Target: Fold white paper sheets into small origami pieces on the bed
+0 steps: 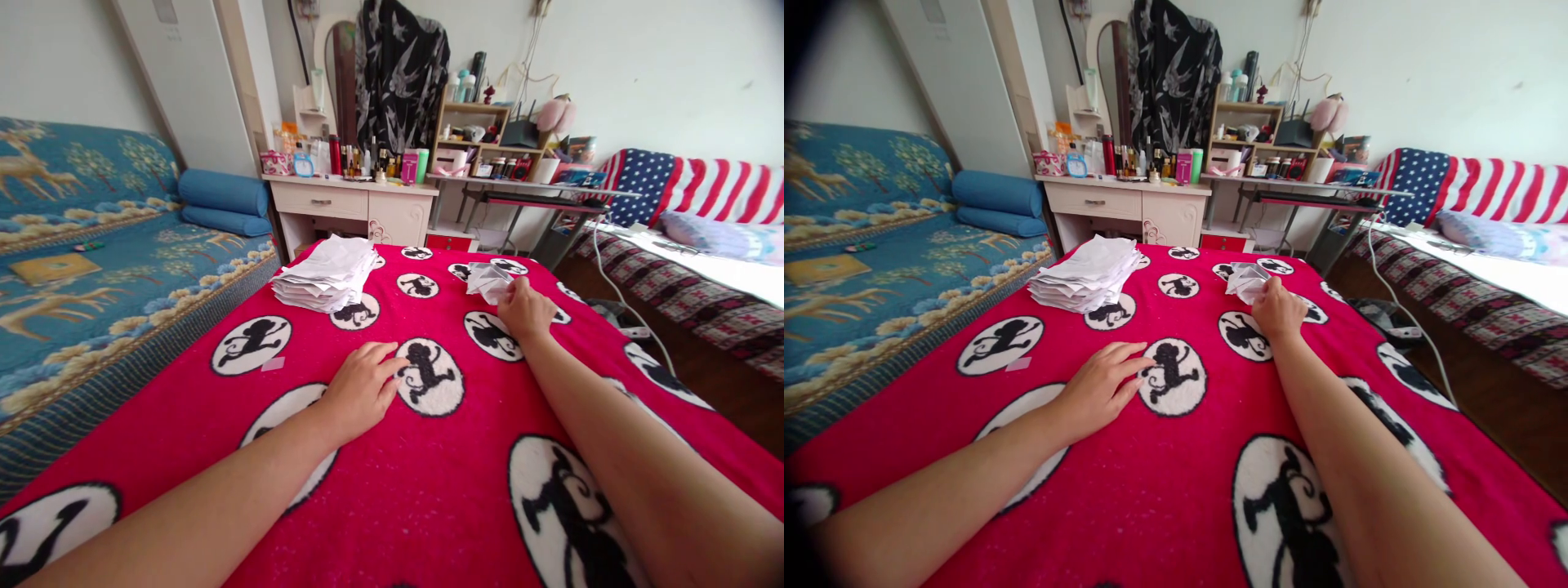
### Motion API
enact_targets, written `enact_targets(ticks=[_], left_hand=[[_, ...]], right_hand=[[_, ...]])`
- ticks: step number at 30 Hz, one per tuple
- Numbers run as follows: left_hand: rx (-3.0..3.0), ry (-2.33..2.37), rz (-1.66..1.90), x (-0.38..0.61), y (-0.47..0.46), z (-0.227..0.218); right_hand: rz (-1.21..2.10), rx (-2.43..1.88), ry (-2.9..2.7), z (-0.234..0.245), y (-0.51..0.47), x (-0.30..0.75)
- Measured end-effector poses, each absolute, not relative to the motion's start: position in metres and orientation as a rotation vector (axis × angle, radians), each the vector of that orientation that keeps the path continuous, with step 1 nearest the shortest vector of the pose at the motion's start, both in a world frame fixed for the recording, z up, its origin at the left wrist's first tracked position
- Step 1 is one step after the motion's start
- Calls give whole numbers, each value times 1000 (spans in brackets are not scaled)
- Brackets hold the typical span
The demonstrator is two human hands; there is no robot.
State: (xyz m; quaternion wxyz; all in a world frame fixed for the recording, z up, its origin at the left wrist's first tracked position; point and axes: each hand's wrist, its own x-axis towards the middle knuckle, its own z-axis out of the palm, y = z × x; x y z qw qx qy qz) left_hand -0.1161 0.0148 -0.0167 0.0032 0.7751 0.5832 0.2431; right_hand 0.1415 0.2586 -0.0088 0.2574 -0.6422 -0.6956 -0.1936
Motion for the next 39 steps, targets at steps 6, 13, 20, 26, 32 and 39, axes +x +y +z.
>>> enact_targets(ticks=[6, 13, 20, 26, 32, 39], left_hand=[[2416, 1832, 756, -116, 15, -17], [2414, 1845, 735, -116, 14, -16], [2425, 1844, 746, -116, 16, -18], [2428, 1844, 744, -115, 15, -17], [2427, 1847, 745, -115, 15, -16], [2438, 1843, 761, -115, 15, -18]], right_hand=[[-539, -1626, -2075, -9, 251, 141], [-436, -1668, -2225, -10, 261, 141], [-550, -1652, -2260, -11, 263, 137], [-642, -1558, -2282, -13, 265, 137], [-616, -1690, -2216, -17, 271, 137], [-770, -1459, -2190, -5, 250, 134]])
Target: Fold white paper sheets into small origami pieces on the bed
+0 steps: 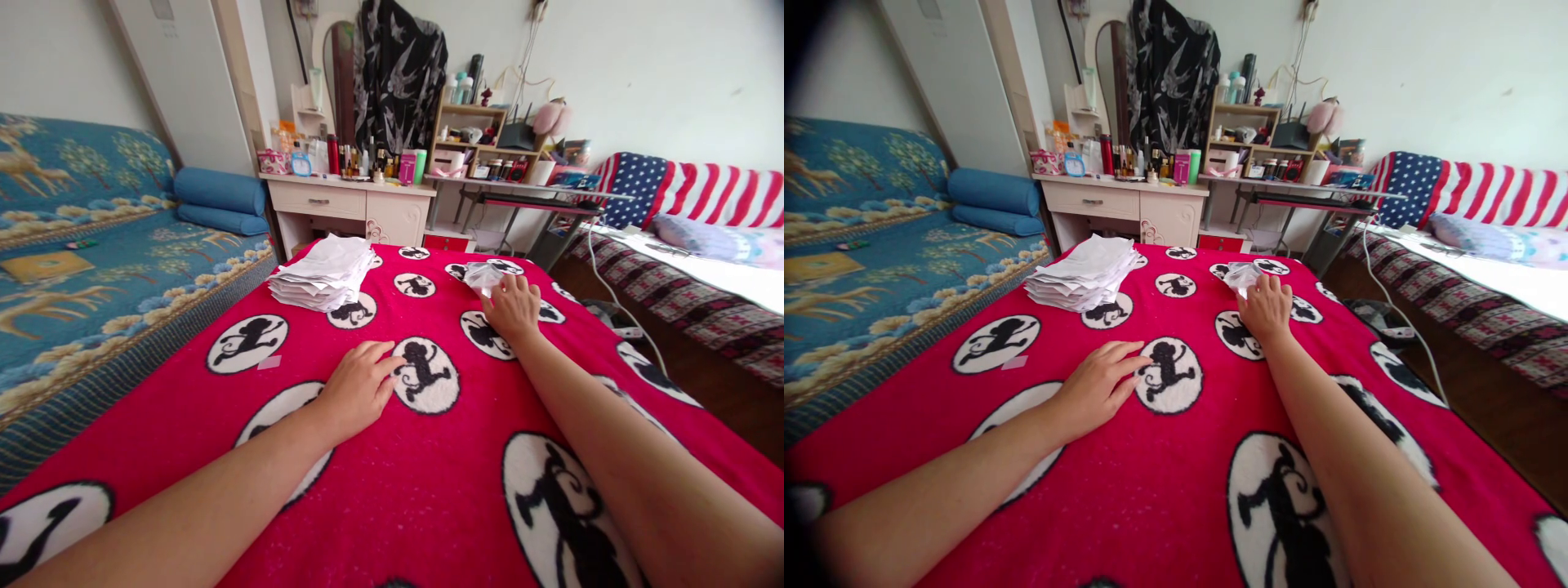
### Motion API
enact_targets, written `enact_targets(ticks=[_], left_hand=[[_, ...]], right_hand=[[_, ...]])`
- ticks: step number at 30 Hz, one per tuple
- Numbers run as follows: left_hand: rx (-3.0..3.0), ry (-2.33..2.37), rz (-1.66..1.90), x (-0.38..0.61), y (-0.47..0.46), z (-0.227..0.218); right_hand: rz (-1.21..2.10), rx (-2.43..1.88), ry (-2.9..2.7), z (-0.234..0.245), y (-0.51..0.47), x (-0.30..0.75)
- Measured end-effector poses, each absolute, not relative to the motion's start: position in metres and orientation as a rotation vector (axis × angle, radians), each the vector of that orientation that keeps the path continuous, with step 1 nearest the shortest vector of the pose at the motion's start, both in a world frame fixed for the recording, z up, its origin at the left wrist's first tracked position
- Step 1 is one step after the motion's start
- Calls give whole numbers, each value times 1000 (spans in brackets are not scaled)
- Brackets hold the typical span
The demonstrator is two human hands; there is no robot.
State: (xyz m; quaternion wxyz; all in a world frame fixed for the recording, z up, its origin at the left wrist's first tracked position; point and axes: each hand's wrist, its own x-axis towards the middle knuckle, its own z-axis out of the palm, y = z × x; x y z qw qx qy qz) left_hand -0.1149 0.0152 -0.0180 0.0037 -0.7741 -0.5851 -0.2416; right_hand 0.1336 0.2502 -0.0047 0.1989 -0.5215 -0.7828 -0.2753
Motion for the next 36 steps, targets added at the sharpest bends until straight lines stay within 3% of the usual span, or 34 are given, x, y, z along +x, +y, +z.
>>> enact_targets(ticks=[7, 19, 36], left_hand=[[-2425, -1842, -737, -115, 14, -17], [-2438, -1836, -743, -116, 14, -17], [-2430, -1855, -740, -115, 15, -16]], right_hand=[[-819, -1242, -2370, 0, 247, 132], [-492, -1180, -2327, -8, 261, 137], [-285, -1506, -2267, -18, 282, 136]])
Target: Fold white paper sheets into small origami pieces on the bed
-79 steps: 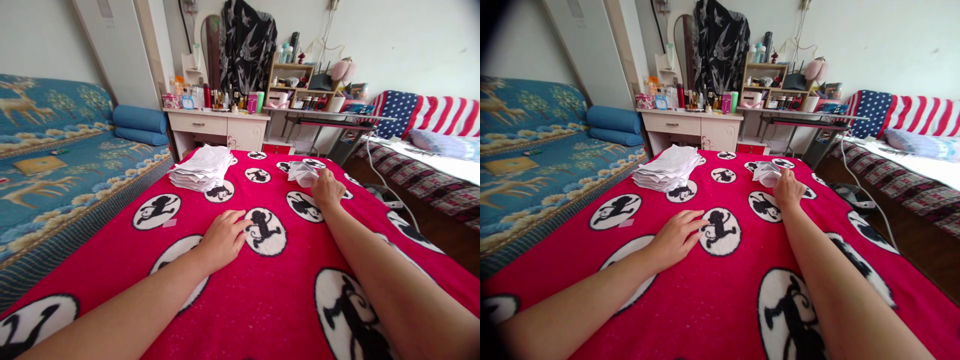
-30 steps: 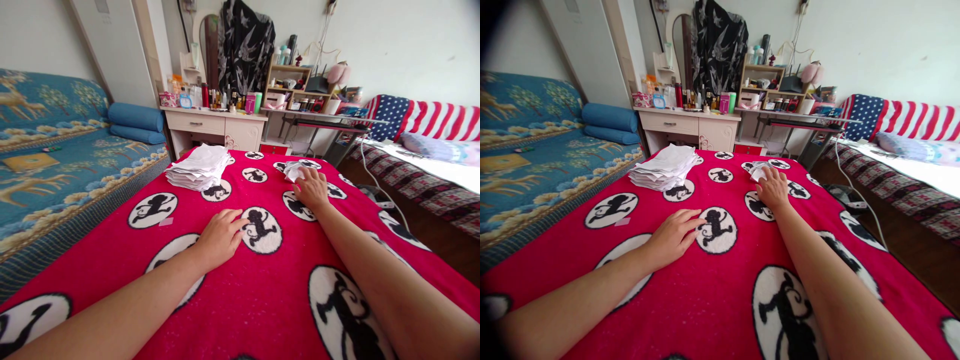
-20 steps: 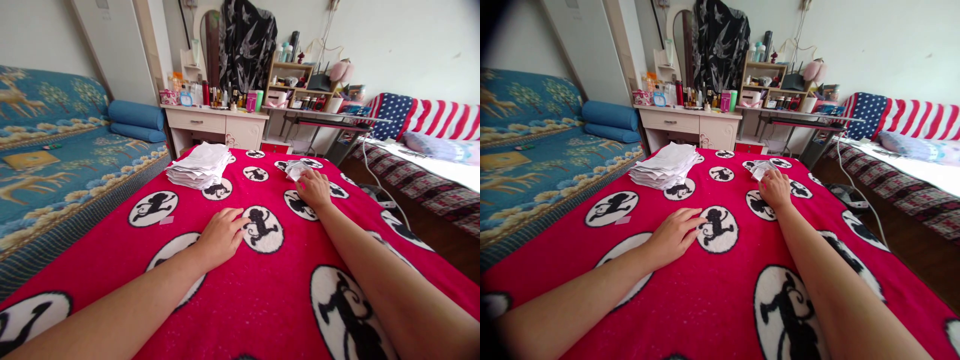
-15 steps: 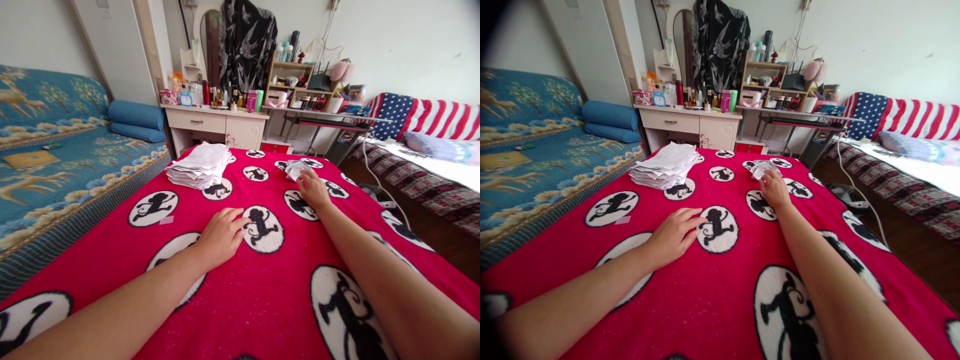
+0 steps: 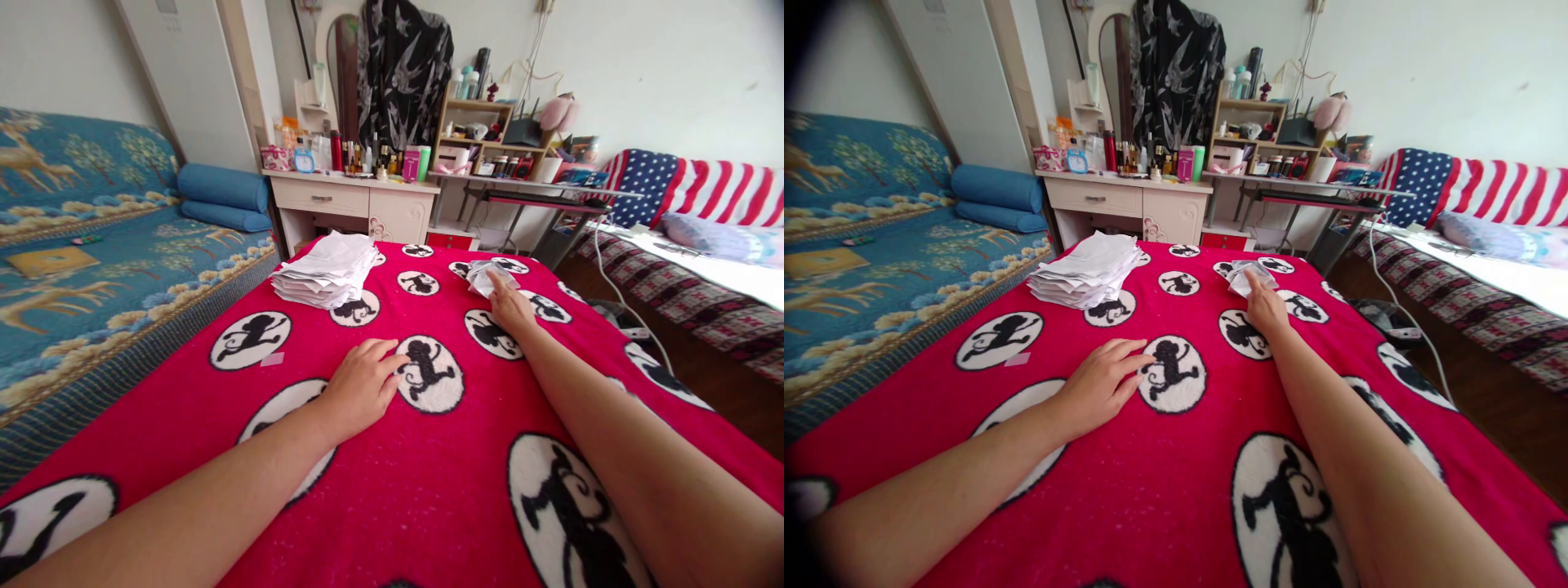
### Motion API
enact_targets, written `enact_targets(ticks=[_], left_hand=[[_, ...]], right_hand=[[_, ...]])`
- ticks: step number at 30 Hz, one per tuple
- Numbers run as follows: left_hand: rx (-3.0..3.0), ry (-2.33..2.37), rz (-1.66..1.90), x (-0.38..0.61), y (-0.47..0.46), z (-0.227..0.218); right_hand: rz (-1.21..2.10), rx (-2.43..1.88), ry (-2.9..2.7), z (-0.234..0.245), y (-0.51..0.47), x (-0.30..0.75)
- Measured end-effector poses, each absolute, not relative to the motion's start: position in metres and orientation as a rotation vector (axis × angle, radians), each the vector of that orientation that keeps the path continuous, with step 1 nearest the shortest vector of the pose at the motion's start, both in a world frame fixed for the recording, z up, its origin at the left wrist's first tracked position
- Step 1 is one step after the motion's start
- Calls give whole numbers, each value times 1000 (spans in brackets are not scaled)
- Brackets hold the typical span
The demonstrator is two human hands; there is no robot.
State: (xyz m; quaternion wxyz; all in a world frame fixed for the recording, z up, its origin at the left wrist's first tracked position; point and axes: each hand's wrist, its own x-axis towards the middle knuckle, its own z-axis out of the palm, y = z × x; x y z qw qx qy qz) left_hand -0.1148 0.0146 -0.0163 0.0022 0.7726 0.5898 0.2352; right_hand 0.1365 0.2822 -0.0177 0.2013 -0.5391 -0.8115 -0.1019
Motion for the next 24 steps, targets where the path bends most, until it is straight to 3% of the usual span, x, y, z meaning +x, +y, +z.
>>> enact_targets(ticks=[24], left_hand=[[2415, 1877, 692, -114, 16, -17]], right_hand=[[-176, -1305, -2239, -31, 297, 147]])
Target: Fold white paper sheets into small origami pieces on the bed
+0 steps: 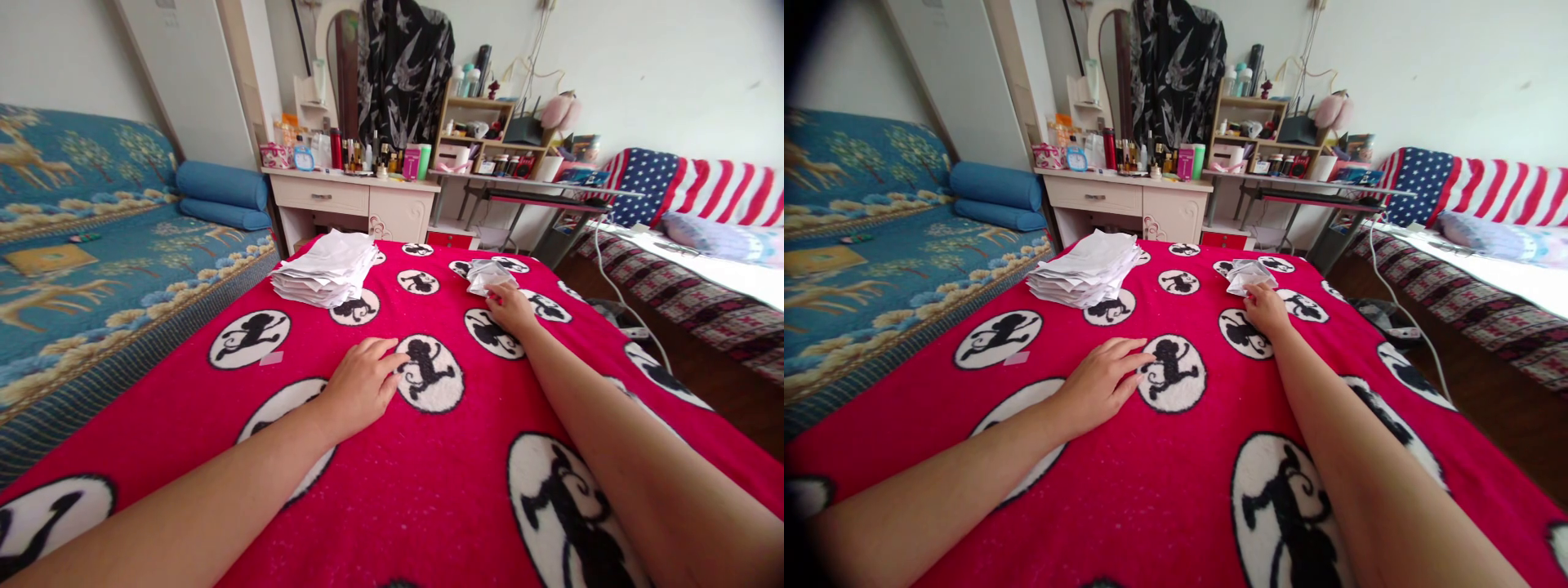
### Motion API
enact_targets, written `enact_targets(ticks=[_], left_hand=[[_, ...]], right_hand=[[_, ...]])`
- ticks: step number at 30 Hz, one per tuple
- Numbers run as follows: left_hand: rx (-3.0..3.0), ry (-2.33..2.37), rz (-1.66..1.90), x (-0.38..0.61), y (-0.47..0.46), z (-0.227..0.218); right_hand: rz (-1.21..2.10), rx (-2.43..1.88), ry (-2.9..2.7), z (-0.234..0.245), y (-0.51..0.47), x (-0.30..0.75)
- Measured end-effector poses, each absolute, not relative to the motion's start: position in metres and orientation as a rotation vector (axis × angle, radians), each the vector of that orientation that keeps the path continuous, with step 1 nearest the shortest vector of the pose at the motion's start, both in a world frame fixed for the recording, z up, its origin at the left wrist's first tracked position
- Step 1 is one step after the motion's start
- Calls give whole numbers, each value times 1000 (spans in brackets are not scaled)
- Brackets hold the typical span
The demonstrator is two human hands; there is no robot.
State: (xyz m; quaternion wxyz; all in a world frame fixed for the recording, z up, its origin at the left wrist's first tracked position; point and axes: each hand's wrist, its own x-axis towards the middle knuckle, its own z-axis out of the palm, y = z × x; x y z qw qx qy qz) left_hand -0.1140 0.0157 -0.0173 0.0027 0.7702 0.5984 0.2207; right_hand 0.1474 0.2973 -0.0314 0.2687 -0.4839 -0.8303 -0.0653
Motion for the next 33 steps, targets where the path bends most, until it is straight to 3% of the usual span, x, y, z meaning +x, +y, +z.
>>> enact_targets(ticks=[13, 19, 33], left_hand=[[2350, 1876, 401, -128, 65, 20], [2223, 2225, 534, -108, 88, 0], [2286, 2237, 662, -110, 93, -19]], right_hand=[[-191, -1278, -2150, -29, 296, 152], [-268, -1328, -2137, -26, 294, 149], [-407, -1557, -2113, -16, 301, 132]])
